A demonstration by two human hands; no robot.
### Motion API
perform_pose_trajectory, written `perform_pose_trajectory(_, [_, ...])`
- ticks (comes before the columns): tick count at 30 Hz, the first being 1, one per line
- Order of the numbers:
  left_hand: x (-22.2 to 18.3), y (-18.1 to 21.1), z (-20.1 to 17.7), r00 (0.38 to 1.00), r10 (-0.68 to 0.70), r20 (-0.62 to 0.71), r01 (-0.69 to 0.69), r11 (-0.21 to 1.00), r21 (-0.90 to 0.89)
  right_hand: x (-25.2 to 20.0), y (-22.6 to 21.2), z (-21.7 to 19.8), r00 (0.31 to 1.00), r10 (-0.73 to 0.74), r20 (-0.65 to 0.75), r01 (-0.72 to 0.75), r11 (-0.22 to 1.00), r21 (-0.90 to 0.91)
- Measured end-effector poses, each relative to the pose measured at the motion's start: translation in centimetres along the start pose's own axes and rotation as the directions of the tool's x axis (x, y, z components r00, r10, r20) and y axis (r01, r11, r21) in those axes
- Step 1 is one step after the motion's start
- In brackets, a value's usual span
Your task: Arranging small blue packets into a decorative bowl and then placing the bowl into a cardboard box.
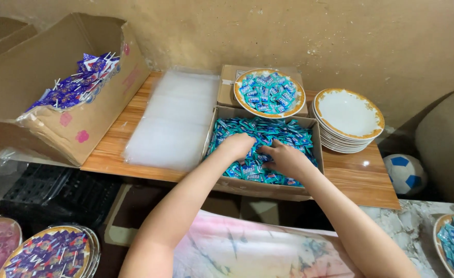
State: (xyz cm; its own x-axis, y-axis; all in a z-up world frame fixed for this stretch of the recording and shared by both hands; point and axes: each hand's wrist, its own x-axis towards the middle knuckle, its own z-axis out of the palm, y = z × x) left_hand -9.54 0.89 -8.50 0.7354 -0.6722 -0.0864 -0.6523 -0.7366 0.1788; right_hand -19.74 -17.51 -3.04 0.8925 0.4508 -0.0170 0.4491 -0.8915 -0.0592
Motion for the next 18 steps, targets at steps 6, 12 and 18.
perform_pose_trajectory(6, [-5.7,0.2,-6.4,0.999,-0.031,0.022,0.035,0.967,-0.251,-0.3,3.5,1.7,0.991,0.015,-0.136,-0.01,0.999,0.033])
perform_pose_trajectory(12, [-7.3,0.1,-8.6,0.994,-0.102,-0.039,0.067,0.851,-0.522,0.1,5.5,2.2,0.977,0.146,-0.158,-0.096,0.954,0.284])
perform_pose_trajectory(18, [-4.9,-1.7,-6.3,0.966,-0.173,-0.193,0.026,0.808,-0.589,-0.5,4.5,0.4,0.958,0.162,-0.235,-0.047,0.903,0.428])
